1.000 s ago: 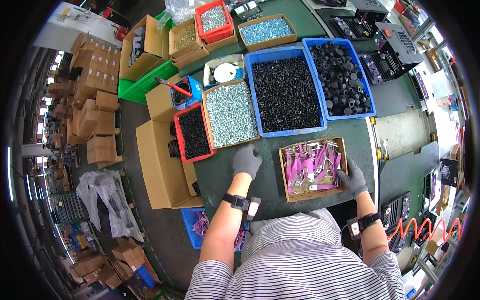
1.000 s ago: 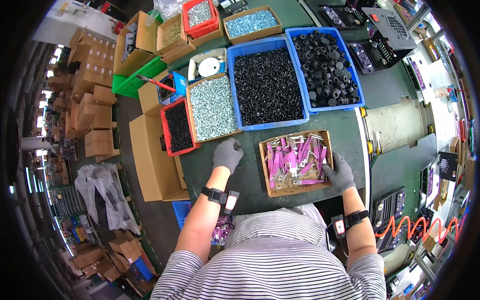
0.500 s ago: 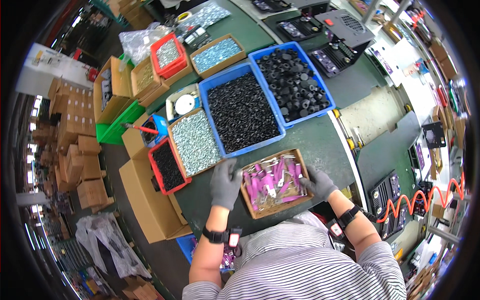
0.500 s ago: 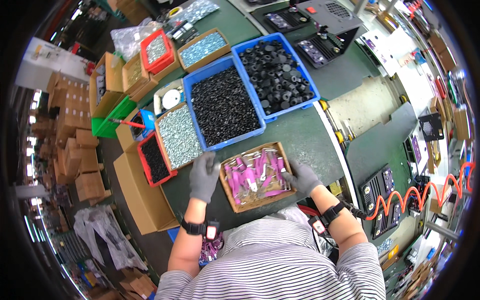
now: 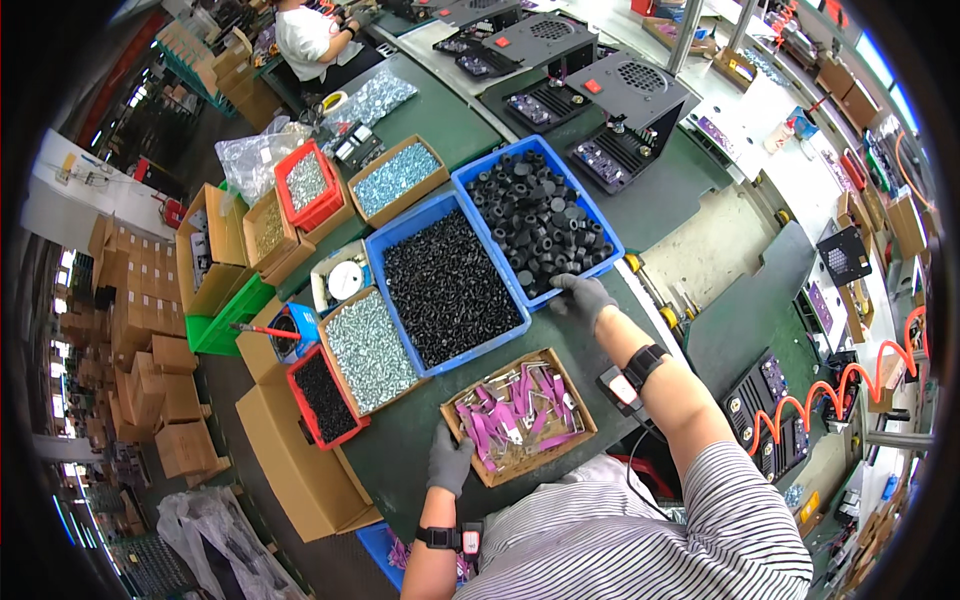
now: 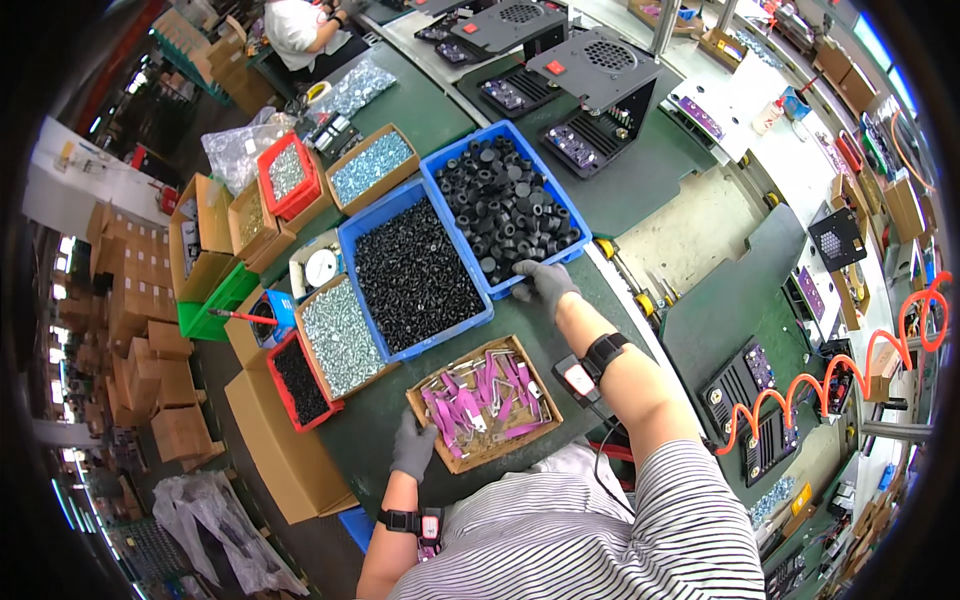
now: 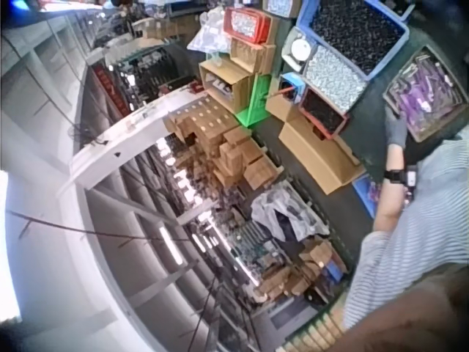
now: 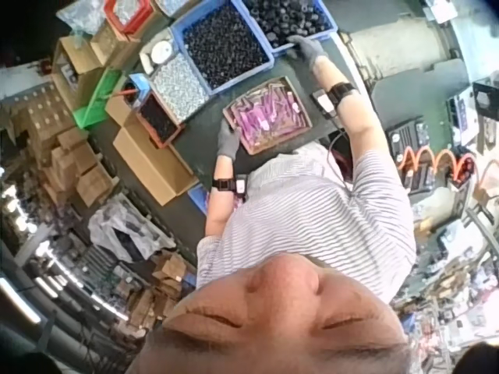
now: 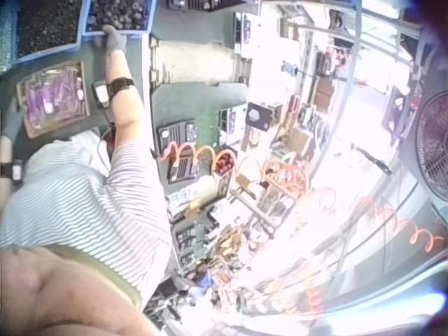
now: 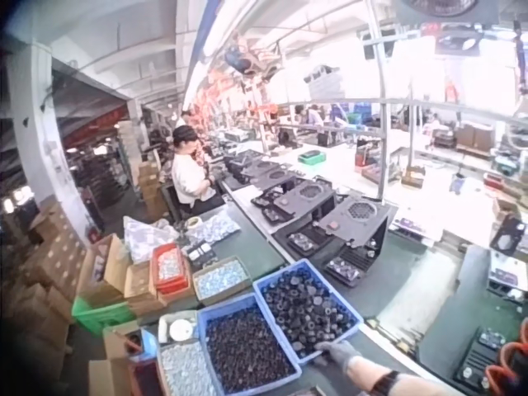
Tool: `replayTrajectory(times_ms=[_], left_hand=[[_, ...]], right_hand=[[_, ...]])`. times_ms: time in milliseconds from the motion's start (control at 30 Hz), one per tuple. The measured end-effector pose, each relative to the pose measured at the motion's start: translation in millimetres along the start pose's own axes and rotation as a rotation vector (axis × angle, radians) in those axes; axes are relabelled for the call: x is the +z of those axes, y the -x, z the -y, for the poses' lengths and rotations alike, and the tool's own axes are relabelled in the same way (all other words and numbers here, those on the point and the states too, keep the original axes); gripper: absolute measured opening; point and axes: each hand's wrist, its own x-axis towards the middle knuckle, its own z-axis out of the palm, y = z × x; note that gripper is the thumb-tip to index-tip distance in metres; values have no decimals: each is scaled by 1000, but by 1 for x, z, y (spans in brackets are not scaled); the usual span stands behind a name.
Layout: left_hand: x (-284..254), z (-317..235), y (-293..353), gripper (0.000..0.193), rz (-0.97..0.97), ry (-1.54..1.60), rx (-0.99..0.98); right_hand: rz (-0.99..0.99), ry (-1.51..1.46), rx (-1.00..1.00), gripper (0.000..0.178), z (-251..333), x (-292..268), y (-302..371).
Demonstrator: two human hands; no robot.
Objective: Assemble electronic components onto a base plate using a power screwdriver and various fasteners.
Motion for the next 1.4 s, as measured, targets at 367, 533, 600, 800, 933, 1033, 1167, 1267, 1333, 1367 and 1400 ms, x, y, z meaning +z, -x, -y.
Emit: replayTrajectory(times_ms=[367,533,600,800,933,1033,1167,1267,1333,1367,1400], left_hand=[[-18,15,9,46,28,-19,-111],[-41,28,5,40,-28,-78,35],[-60,28,-1,31,63,108,-84],[-74,-7,-62,34,-125,476,-73],[-59,-49,-93,42,-99,638,-170],[-53,-66,-105,37,-38,542,-230],[-44,-69,-107,24,-117,385,-175],[-30,-78,-104,18,-166,283,-63],[-18,-89,-98,24,-145,170,-65],[-12,-95,-95,27,-138,154,-67],[-8,-99,-94,31,-108,145,-83]], right_hand=[[-504,246,-437,27,58,-65,-19],[-419,335,-319,26,53,-89,-15],[-318,-10,-413,23,44,-90,4],[184,386,-331,27,-11,-26,39],[171,841,-484,34,-23,38,-10],[214,797,-369,33,-29,48,-31],[198,680,-382,27,-27,44,-39],[169,629,-448,25,-13,42,-39],[114,634,-331,24,3,39,-41],[141,602,-320,24,10,36,-42],[116,610,-281,24,16,33,-43]])
